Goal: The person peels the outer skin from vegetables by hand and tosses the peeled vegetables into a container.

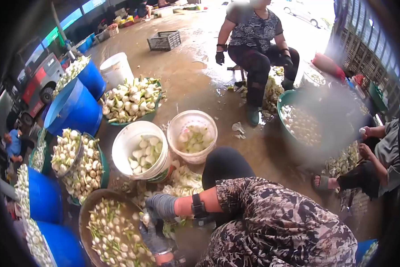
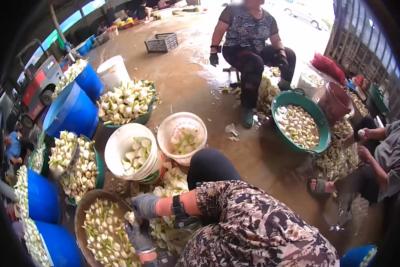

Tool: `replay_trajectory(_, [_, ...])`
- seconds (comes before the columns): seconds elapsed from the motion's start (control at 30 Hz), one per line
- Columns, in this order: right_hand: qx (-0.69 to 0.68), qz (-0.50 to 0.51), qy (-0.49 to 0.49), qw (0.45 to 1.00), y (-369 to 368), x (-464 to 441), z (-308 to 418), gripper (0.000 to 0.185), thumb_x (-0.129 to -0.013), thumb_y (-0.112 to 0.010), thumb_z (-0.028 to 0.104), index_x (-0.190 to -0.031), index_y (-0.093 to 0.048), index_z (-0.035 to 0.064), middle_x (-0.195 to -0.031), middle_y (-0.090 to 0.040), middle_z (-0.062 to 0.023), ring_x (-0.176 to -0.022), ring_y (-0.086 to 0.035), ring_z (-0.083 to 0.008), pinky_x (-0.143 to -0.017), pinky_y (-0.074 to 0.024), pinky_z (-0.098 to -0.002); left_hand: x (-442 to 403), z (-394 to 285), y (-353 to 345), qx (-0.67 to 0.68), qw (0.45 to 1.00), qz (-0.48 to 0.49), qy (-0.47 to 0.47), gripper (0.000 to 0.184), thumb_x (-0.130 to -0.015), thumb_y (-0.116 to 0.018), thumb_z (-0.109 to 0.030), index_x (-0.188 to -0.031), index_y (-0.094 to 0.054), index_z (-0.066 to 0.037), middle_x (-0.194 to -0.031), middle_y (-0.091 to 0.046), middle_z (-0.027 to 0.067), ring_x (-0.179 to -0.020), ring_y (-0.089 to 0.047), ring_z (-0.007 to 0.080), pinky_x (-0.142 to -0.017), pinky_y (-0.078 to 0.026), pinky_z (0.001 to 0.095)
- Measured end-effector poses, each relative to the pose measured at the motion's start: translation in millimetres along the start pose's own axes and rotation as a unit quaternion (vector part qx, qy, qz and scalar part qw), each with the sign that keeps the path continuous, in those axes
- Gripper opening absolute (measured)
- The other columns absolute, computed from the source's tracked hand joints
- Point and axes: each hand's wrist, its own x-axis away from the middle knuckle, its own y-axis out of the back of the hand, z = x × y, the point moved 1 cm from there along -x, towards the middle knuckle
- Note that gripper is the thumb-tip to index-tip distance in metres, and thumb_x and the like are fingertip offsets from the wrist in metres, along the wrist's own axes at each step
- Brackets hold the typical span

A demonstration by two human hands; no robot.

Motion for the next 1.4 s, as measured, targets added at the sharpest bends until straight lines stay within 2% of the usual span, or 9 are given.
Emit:
replay_trajectory(0.13, [0.031, -0.096, -0.007, 0.995, -0.6, -22.9, -34.3, 0.02, -0.075, -0.066, 0.022, -0.08, -0.064, 0.0025, -0.072, -0.064, -0.02, -0.07, -0.064, -0.0387, -0.063, -0.0505, -0.0457, 6.2, -16.7, -13.2, 0.079, 0.996, 0.042, -0.005, 0.052, -0.095, -0.058, -0.02, -0.142, -0.035, -0.01, -0.128, -0.052, 0.0123, -0.108, -0.056, 0.0252, -0.083, -0.055, 0.0403])
replay_trajectory(0.23, [0.063, -0.127, -0.035, 0.989, -7.6, -44.6, -77.0, 0.016, -0.078, -0.063, 0.018, -0.084, -0.066, 0.003, -0.073, -0.065, -0.0192, -0.069, -0.064, -0.0375, -0.06, -0.0497, -0.0467, 10.6, -35.0, -3.4, 0.071, 0.988, 0.11, 0.082, 0.035, -0.097, -0.052, -0.024, -0.124, -0.055, -0.002, -0.116, -0.062, 0.0086, -0.099, -0.058, 0.0191, -0.088, -0.046, 0.033])
replay_trajectory(0.37, [0.003, -0.132, 0.066, 0.989, 42.3, -9.5, -18.7, 0.017, -0.079, -0.065, 0.019, -0.09, -0.067, 0.0068, -0.085, -0.066, -0.0133, -0.084, -0.063, -0.0336, -0.076, -0.0483, -0.0461, -8.8, -8.6, 41.4, 0.484, 0.819, 0.099, 0.294, 0.032, -0.097, -0.045, -0.019, -0.12, -0.055, 0.002, -0.124, -0.057, 0.0168, -0.115, -0.051, 0.0275, -0.105, -0.036, 0.0394])
replay_trajectory(0.47, [0.058, -0.221, 0.311, 0.922, 20.9, 5.7, -7.0, 0.021, -0.074, -0.068, 0.028, -0.089, -0.068, 0.0132, -0.078, -0.063, -0.0084, -0.085, -0.063, -0.0293, -0.088, -0.0444, -0.0438, -13.9, 2.6, 23.7, 0.351, 0.916, 0.103, 0.164, 0.012, -0.093, -0.05, -0.018, -0.095, -0.055, -0.008, -0.1, -0.057, 0.0091, -0.094, -0.054, 0.0216, -0.094, -0.042, 0.0389])
replay_trajectory(0.6, [0.116, -0.117, 0.276, 0.947, -20.6, -2.3, -14.3, 0.018, -0.072, -0.069, 0.028, -0.082, -0.067, 0.0127, -0.072, -0.06, -0.0067, -0.08, -0.063, -0.0269, -0.09, -0.0414, -0.0445, 2.5, -10.0, 0.4, -0.061, 0.996, 0.045, 0.052, 0.019, -0.092, -0.052, -0.018, -0.107, -0.057, -0.009, -0.1, -0.056, 0.0046, -0.091, -0.053, 0.0184, -0.086, -0.044, 0.0348])
replay_trajectory(0.93, [0.082, 0.006, 0.186, 0.979, -42.3, -8.0, -30.6, 0.022, -0.077, -0.066, 0.024, -0.088, -0.065, 0.0056, -0.08, -0.066, -0.015, -0.08, -0.064, -0.0365, -0.069, -0.0499, -0.0444, 18.2, -4.8, 3.5, -0.031, 0.987, 0.079, 0.136, 0.043, -0.09, -0.057, -0.017, -0.13, -0.05, -0.001, -0.12, -0.055, 0.0082, -0.1, -0.053, 0.0179, -0.083, -0.048, 0.0308])
replay_trajectory(1.03, [-0.007, 0.052, 0.126, 0.991, -33.9, 0.5, -24.5, 0.023, -0.08, -0.064, 0.025, -0.093, -0.065, 0.0053, -0.085, -0.067, -0.0168, -0.083, -0.064, -0.0375, -0.071, -0.0497, -0.0449, 22.3, -21.2, -14.2, -0.248, 0.961, 0.112, -0.058, 0.049, -0.088, -0.06, -0.019, -0.131, -0.048, 0.001, -0.123, -0.054, 0.0098, -0.106, -0.054, 0.0207, -0.089, -0.047, 0.0319])
replay_trajectory(1.23, [-0.153, 0.076, 0.1, 0.98, -3.8, 19.2, -6.5, 0.024, -0.083, -0.063, 0.026, -0.095, -0.062, 0.0051, -0.088, -0.066, -0.0176, -0.086, -0.063, -0.0371, -0.074, -0.049, -0.0432, 4.3, -5.3, 12.5, 0.011, 0.967, 0.236, 0.097, 0.056, -0.088, -0.062, -0.02, -0.135, -0.043, 0.002, -0.128, -0.052, 0.0125, -0.112, -0.052, 0.0235, -0.097, -0.043, 0.0345])
replay_trajectory(1.4, [-0.179, 0.014, 0.101, 0.979, -21.4, 21.9, -7.8, 0.024, -0.086, -0.062, 0.026, -0.094, -0.059, 0.0034, -0.089, -0.064, -0.0184, -0.085, -0.062, -0.0383, -0.075, -0.0486, -0.0428, 17.0, -19.0, 4.3, -0.379, 0.892, 0.154, -0.192, 0.054, -0.09, -0.057, -0.019, -0.136, -0.04, 0.003, -0.127, -0.053, 0.0147, -0.114, -0.052, 0.0253, -0.101, -0.041, 0.036])
